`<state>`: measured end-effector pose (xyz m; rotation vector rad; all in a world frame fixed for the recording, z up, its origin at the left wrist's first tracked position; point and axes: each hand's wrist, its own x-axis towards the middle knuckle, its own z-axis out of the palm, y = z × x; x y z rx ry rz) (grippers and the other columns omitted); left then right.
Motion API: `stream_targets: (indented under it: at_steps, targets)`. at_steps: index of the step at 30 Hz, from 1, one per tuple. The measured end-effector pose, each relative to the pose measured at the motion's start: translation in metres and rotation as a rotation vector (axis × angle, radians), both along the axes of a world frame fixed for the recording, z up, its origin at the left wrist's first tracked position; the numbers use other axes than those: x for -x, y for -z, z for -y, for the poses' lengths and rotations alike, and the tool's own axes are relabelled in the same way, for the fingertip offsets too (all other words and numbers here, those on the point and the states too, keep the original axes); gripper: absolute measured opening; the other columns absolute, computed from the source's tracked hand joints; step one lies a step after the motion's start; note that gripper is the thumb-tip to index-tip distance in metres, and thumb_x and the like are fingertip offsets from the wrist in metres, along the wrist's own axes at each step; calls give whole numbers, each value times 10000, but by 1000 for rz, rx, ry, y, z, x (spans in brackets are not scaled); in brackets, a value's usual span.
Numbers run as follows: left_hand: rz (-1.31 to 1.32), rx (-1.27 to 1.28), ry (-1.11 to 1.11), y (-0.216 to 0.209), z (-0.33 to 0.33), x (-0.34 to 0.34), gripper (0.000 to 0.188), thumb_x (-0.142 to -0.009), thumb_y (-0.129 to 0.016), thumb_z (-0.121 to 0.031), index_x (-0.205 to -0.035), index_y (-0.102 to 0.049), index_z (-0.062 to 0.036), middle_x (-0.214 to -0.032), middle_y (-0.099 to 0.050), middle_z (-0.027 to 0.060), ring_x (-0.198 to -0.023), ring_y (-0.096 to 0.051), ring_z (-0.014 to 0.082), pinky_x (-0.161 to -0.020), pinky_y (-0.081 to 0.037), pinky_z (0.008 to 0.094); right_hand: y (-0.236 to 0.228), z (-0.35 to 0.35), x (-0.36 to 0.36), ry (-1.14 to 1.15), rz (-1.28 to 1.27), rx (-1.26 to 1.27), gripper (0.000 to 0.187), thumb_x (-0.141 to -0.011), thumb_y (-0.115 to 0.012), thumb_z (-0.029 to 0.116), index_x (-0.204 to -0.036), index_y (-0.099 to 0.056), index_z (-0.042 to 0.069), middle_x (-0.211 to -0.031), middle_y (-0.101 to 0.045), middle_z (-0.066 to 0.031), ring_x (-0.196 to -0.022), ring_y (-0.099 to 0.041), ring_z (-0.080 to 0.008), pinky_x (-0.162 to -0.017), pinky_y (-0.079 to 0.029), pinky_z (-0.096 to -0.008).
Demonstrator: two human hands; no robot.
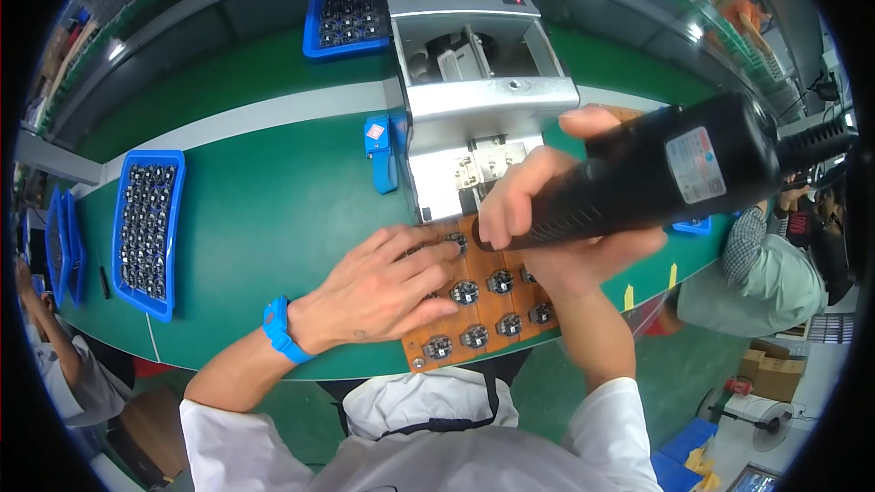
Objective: The person assembles electronic components onto a mounting board by securing them with an electric screwdriver.
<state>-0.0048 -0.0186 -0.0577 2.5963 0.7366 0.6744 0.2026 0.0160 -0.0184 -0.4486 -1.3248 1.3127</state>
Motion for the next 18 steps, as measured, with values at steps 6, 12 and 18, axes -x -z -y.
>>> stream_targets:
  at_steps: [6,12,18]
  targets:
    - [-8,-10,-5,-1,-1,0,315,-901,-650,-342,-1043,-599,-66,-1184,-625,82,-1142,-560,273,-909,-461,392,2,1,2,5,93,30,973,-780,-450,843,-1374,-262,95,-725,-553,-114,-574,-585,-220,-569,-518,-356]
    - [8,-3,-10,-5,0,-2,327,-902,-648,-344,-1078,-607,-72,-1183,-622,77,-1134,-560,273,-914,-463,391,7,2,-1,9,152,-14,1016,-749,-442,872,-1351,-251,77,-740,-562,-112,-571,-575,-209,-588,-520,-351]
    - [10,21,-6,-6,0,-2,314,-901,-652,-337,-1047,-606,-62,-1190,-622,81,-1137,-558,276,-915,-467,392,14,0,4,24,61,-36,971,-714,-505,865,-1264,-339,81,-715,-575,-120,-566,-586,-207,-571,-531,-346]
